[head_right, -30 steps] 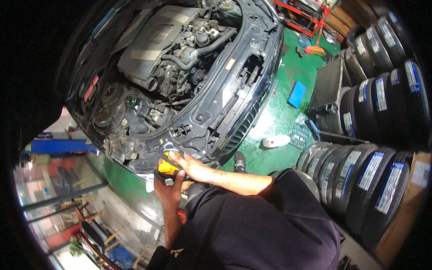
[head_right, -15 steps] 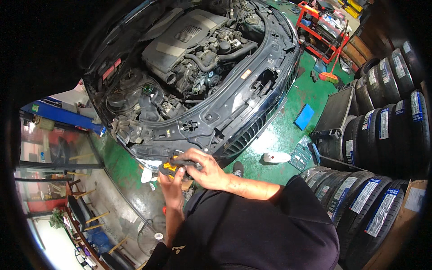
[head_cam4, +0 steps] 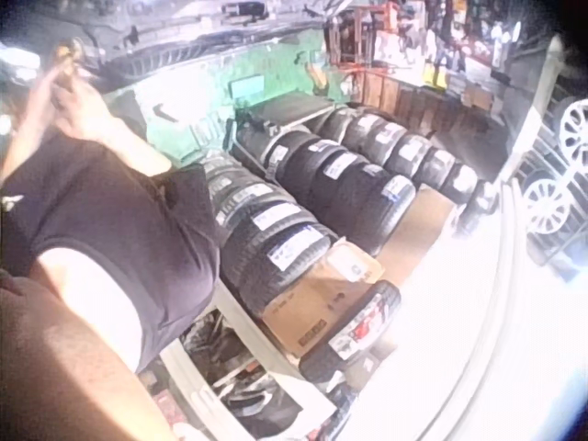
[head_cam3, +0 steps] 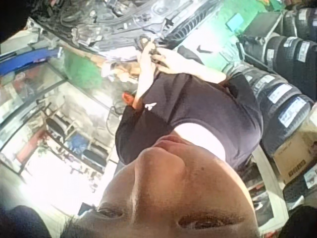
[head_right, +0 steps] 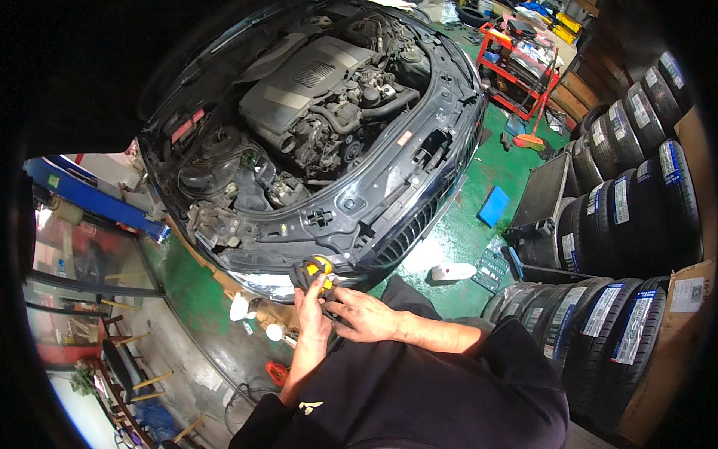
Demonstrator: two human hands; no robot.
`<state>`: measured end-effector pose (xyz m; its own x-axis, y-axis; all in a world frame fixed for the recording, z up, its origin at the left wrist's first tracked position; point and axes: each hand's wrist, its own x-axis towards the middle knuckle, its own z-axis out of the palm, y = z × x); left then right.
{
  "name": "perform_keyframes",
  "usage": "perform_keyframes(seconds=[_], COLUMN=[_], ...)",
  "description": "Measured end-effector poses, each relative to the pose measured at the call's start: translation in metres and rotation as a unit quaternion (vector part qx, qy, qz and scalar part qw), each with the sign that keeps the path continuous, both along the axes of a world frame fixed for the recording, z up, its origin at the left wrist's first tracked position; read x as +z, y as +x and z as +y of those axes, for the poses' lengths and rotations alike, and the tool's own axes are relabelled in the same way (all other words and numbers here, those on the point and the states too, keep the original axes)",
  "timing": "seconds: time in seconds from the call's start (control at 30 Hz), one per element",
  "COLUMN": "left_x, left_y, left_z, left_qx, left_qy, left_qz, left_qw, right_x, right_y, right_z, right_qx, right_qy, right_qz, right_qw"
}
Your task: The person inspects the engine bay of a car using a flashlight and a small tool. They move around the front of the vehicle, shining light on various components and briefly touching the engine cover.
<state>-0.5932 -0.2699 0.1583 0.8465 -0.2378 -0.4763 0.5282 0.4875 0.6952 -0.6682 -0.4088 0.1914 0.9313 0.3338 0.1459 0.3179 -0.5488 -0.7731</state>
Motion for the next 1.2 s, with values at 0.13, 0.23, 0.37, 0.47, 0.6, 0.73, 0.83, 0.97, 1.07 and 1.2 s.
perform_keyframes(seconds=[0.13, 0.23, 0.37, 0.47, 0.6, 0.73, 0.83, 0.97, 1.07, 1.2], left_x=[-0.001, 0.006, 0.013, 0.018, 0.033, 0.050, 0.050, 0.027, 0.008, -0.023], left_y=[0.003, 0.012, 0.037, 0.063, 0.100, 0.147, 0.178, 0.216, 0.243, 0.271], left_z=[0.002, -0.004, -0.026, -0.052, -0.099, -0.146, -0.171, -0.201, -0.213, -0.221], left_qx=[0.069, 0.118, 0.123, 0.117, 0.145, 0.156, 0.132, 0.158, 0.150, 0.140], left_qy=[0.066, 0.106, 0.188, 0.349, 0.427, 0.496, 0.562, 0.576, 0.603, 0.687], left_qz=[-0.056, -0.057, -0.100, -0.154, -0.167, -0.172, -0.172, -0.134, -0.124, -0.116], left_qw=[0.994, 0.986, 0.969, 0.917, 0.877, 0.837, 0.798, 0.791, 0.774, 0.704], right_x=[-0.010, -0.017, -0.029, -0.054, -0.120, -0.195, -0.243, -0.294, -0.310, -0.307], right_y=[0.006, 0.024, 0.055, 0.082, 0.118, 0.156, 0.184, 0.224, 0.232, 0.223], right_z=[-0.007, -0.020, -0.060, -0.113, -0.232, -0.408, -0.535, -0.616, -0.625, -0.628], right_qx=[0.027, 0.027, 0.031, 0.039, -0.160, -0.458, -0.591, -0.694, -0.734, -0.739], right_qy=[0.125, 0.140, 0.145, 0.142, 0.075, -0.124, -0.227, -0.125, -0.009, 0.017], right_qz=[-0.013, 0.004, 0.071, 0.087, 0.101, 0.004, 0.095, 0.183, 0.185, 0.202], right_qw=[0.992, 0.990, 0.986, 0.985, 0.979, 0.880, 0.769, 0.685, 0.653, 0.642])
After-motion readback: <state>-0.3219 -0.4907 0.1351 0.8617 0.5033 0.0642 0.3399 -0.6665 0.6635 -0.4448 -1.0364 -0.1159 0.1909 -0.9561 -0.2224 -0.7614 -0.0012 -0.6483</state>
